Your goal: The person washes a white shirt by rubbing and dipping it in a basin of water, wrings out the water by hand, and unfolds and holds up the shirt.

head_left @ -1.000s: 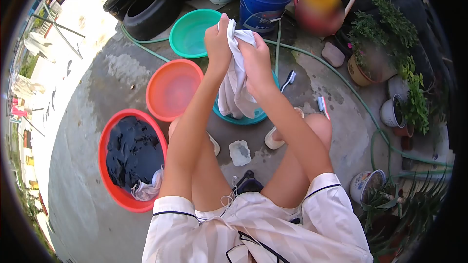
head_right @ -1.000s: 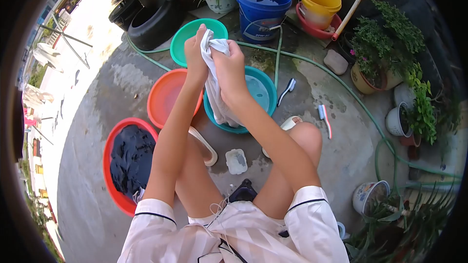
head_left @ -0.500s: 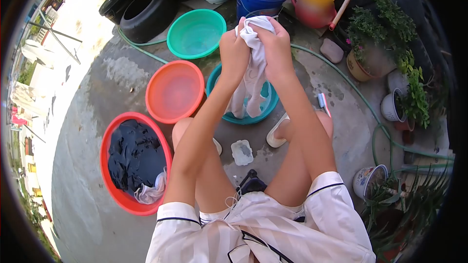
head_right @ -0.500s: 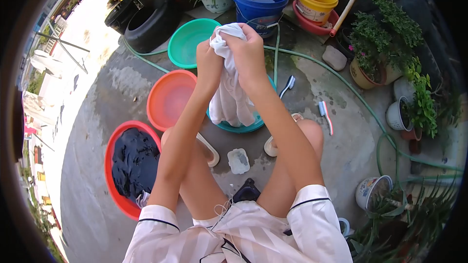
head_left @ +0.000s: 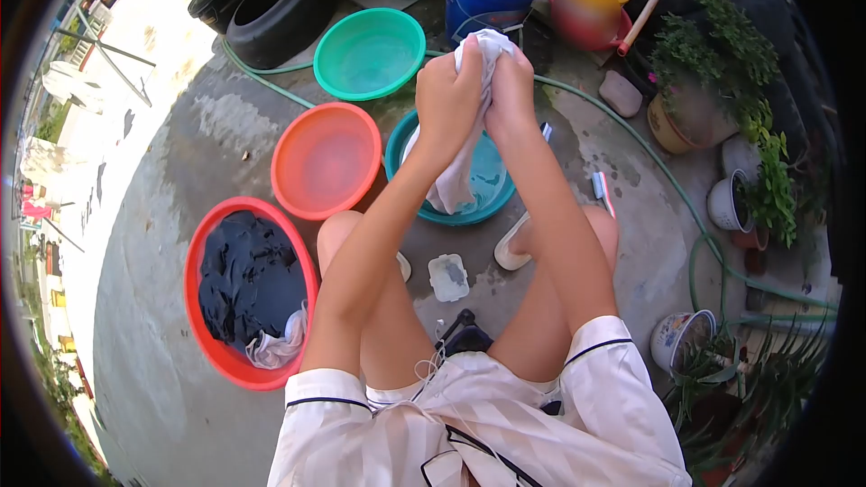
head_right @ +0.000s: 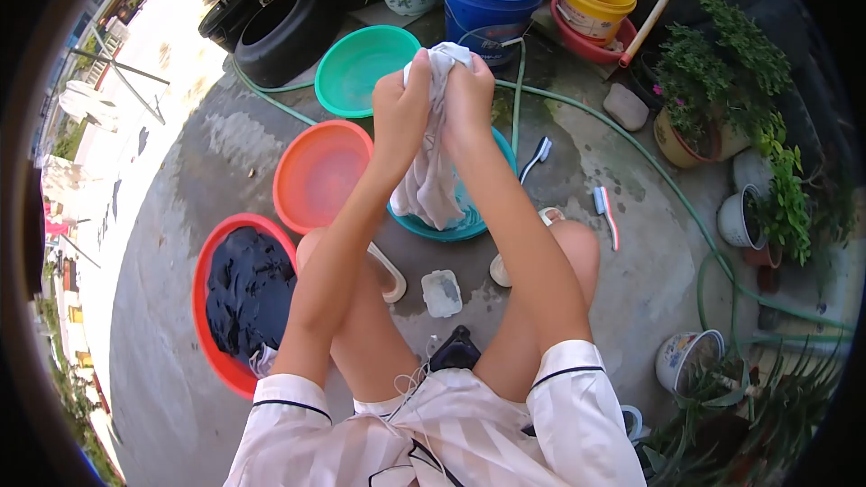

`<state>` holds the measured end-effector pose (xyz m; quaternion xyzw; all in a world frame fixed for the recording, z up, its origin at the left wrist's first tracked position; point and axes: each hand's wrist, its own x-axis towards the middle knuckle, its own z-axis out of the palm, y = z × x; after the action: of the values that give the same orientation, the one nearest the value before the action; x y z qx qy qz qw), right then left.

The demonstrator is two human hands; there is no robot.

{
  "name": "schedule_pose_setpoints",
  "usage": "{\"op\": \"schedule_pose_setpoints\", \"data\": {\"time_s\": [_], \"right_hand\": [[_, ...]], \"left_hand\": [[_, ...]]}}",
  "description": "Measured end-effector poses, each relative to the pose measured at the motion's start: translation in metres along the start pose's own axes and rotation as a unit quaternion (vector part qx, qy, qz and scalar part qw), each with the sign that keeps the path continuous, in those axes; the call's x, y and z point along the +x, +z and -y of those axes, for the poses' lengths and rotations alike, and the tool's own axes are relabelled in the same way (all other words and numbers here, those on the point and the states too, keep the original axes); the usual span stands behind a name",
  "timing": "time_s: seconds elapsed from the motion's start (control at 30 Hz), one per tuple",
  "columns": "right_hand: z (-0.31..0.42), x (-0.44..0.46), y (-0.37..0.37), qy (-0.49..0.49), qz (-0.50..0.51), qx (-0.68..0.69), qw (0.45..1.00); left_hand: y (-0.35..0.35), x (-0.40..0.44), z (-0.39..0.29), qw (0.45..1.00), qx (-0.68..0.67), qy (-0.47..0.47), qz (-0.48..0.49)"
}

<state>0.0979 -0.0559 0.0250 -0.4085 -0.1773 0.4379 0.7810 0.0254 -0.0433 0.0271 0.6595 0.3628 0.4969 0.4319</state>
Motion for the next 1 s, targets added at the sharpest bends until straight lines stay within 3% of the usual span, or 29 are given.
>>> {"op": "schedule_pose_setpoints", "data": {"time_s": [0.07,0.17,0.2,0.3,0.33,0.37,0.43,0.5,0.53,0.63,0.67,0.7,0.77,0.87,1.0], "right_hand": [[-0.002,0.011,-0.014,0.027,0.015,0.033,0.999],[0.001,-0.021,0.011,0.004,0.012,-0.017,1.0],[0.001,-0.034,0.018,-0.003,0.034,-0.096,0.995],[-0.001,-0.029,0.022,-0.022,0.013,-0.039,0.999],[0.001,-0.016,0.013,-0.015,0.023,-0.021,0.999],[0.001,0.0,-0.003,-0.008,0.032,-0.003,0.999],[0.007,0.003,-0.006,0.016,0.036,-0.004,0.999],[0.002,-0.015,0.005,-0.004,0.013,-0.037,0.999],[-0.003,-0.021,0.01,-0.043,0.021,-0.099,0.994],[-0.005,-0.038,0.025,-0.009,0.008,-0.083,0.996],[0.0,-0.024,0.015,-0.004,0.025,-0.058,0.998],[0.007,0.001,-0.005,0.0,0.039,-0.035,0.999],[0.003,0.02,-0.021,-0.004,0.026,-0.042,0.999],[0.002,0.018,-0.01,-0.021,-0.003,-0.071,0.997],[0.025,0.025,-0.012,-0.095,-0.042,-0.108,0.989]], "left_hand": [[0.012,-0.015,0.0,0.99,0.103,0.091,0.018],[-0.015,0.015,0.002,0.996,-0.079,-0.047,-0.017],[-0.022,0.023,0.003,0.975,-0.186,-0.105,-0.054],[-0.019,0.015,0.004,0.993,-0.094,-0.05,-0.049],[-0.014,0.005,-0.004,0.999,-0.022,-0.033,0.001],[-0.003,-0.008,-0.006,0.999,0.026,0.031,0.01],[0.005,-0.012,-0.001,0.997,0.042,0.059,0.022],[-0.01,0.003,0.001,0.997,-0.068,-0.038,0.017],[-0.018,0.014,0.007,0.993,-0.106,-0.046,-0.02],[-0.023,0.018,0.006,0.981,-0.166,-0.079,-0.067],[-0.018,0.011,0.002,0.989,-0.119,-0.072,-0.045],[-0.002,-0.008,0.001,0.999,0.032,0.03,0.018],[0.01,-0.016,0.003,0.999,-0.003,0.024,0.046],[-0.004,0.006,0.016,0.997,-0.028,-0.063,0.039],[-0.013,0.021,0.035,0.997,-0.019,-0.062,0.04]]}}
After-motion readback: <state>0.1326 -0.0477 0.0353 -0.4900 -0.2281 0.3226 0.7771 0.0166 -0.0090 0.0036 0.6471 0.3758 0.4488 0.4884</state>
